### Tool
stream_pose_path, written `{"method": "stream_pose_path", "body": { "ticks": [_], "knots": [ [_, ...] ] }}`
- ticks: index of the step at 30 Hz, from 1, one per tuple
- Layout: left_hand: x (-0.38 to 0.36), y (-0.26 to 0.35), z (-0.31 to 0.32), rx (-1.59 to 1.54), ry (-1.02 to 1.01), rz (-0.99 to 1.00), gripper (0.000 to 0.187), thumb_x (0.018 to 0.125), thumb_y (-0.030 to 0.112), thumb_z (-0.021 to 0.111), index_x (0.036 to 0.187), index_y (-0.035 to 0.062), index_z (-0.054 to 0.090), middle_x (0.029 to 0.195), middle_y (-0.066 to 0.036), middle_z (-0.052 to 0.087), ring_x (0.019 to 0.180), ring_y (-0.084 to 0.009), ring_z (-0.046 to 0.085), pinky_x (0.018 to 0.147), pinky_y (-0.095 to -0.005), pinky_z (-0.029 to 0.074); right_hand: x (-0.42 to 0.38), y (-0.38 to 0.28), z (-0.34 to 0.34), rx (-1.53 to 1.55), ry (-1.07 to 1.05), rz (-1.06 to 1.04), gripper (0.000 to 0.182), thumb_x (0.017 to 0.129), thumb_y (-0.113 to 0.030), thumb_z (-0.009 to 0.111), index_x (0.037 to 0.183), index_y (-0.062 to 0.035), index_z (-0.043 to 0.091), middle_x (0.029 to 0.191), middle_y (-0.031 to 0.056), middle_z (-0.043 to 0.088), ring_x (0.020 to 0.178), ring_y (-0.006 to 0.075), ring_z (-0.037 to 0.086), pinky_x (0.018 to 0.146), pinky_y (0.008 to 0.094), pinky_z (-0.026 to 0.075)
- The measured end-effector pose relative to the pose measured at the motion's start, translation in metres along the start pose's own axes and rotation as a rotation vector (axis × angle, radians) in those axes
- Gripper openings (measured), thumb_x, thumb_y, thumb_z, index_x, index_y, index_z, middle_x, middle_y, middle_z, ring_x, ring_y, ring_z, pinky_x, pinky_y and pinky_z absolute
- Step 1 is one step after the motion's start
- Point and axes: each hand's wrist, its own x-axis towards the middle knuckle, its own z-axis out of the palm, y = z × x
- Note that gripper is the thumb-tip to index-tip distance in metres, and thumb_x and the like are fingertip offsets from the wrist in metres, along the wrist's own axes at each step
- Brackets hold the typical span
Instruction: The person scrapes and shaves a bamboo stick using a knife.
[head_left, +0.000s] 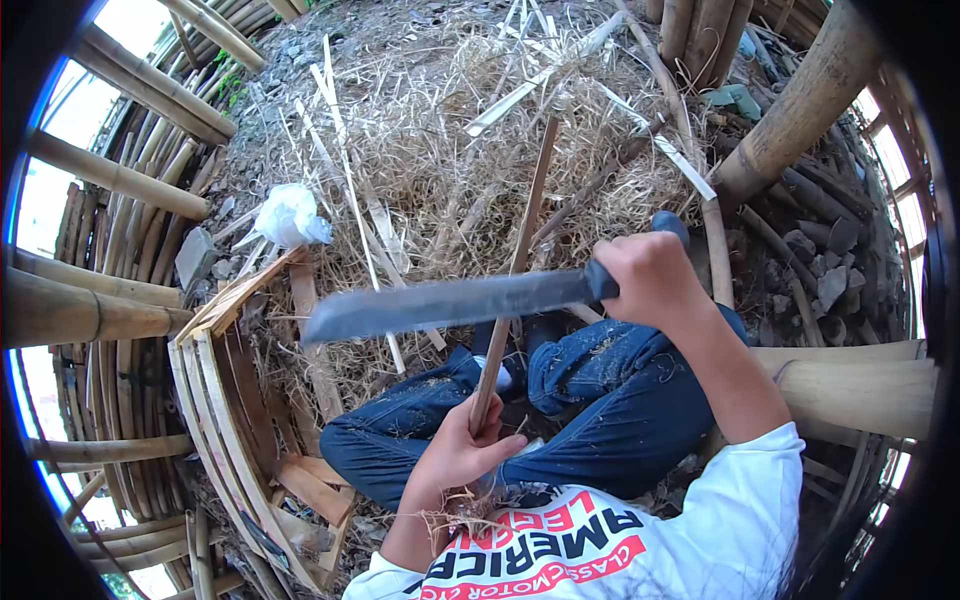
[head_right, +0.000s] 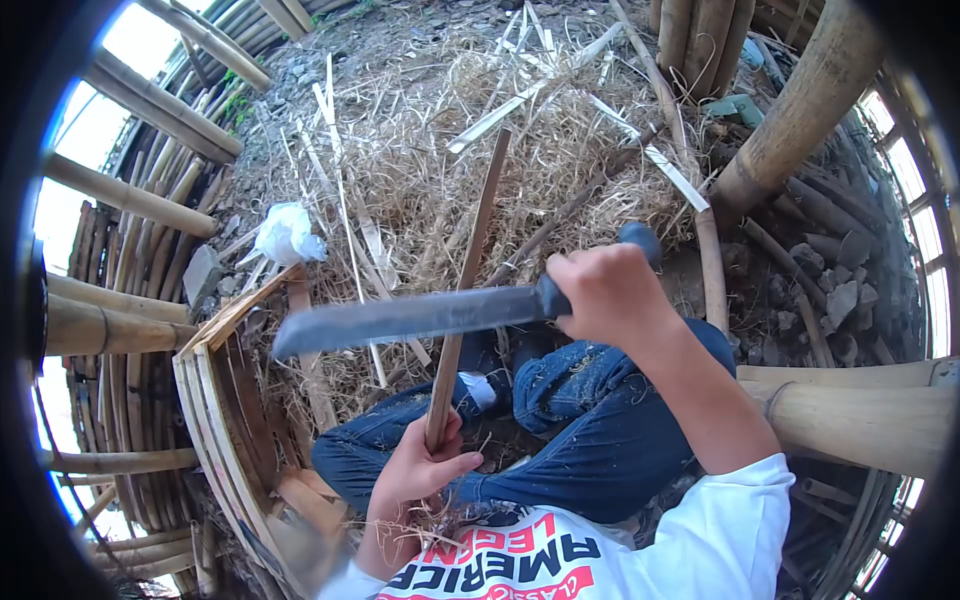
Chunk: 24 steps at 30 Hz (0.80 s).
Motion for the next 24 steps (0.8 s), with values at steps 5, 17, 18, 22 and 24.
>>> {"method": "stream_pose_path", "body": {
  "ticks": [5, 17, 18, 22, 24],
  "knots": [
    [0.002, 0.001, -0.004, -0.040, -0.025, -0.017, 0.039, 0.075, 0.003, 0.077, 0.087, 0.0082, 0.040, 0.067, 0.007, 0.029, 0.057, -0.0022, 0.029, 0.049, -0.0216, 0.025, 0.001, -0.011, 0.007, 0.030, -0.098, -0.049, 0.028, 0.056, -0.019, 0.075, 0.075, -0.0086, 0.057, 0.067, 0.0092, 0.062, 0.068, 0.0292, 0.066, 0.061, 0.0405, 0.052],
    [0.009, 0.016, 0.006, 0.082, 0.006, 0.082, 0.038, 0.076, 0.001, 0.077, 0.088, 0.0070, 0.041, 0.062, 0.008, 0.031, 0.053, -0.0019, 0.030, 0.047, -0.0207, 0.027, 0.000, 0.005, -0.003, -0.062, 0.110, 0.111, 0.019, 0.062, -0.017, 0.072, 0.074, -0.0089, 0.060, 0.069, 0.0102, 0.065, 0.070, 0.0295, 0.067, 0.064, 0.0399, 0.053],
    [0.006, 0.011, 0.005, 0.047, -0.021, 0.076, 0.038, 0.076, 0.002, 0.077, 0.088, 0.0069, 0.041, 0.062, 0.008, 0.030, 0.053, -0.0019, 0.030, 0.047, -0.0205, 0.027, 0.002, 0.009, -0.007, -0.093, 0.070, 0.233, 0.016, 0.065, -0.017, 0.071, 0.075, -0.0093, 0.060, 0.070, 0.0105, 0.066, 0.071, 0.0294, 0.068, 0.064, 0.0400, 0.053],
    [-0.012, -0.016, 0.000, -0.003, -0.078, 0.013, 0.036, 0.078, 0.004, 0.077, 0.090, 0.0069, 0.043, 0.063, 0.009, 0.030, 0.054, -0.0018, 0.028, 0.049, -0.0207, 0.026, 0.002, 0.049, -0.014, -0.090, 0.139, 0.531, 0.014, 0.072, -0.013, 0.069, 0.075, -0.0058, 0.058, 0.070, 0.0167, 0.065, 0.069, 0.0353, 0.066, 0.062, 0.0447, 0.051],
    [-0.010, -0.015, 0.001, 0.024, -0.038, 0.019, 0.036, 0.078, 0.005, 0.077, 0.090, 0.0070, 0.043, 0.064, 0.009, 0.030, 0.055, -0.0018, 0.029, 0.049, -0.0208, 0.026, 0.002, 0.047, -0.009, -0.057, 0.104, 0.519, 0.013, 0.074, -0.015, 0.068, 0.077, -0.0061, 0.059, 0.071, 0.0166, 0.066, 0.069, 0.0360, 0.066, 0.064, 0.0459, 0.052]
  ]
}}
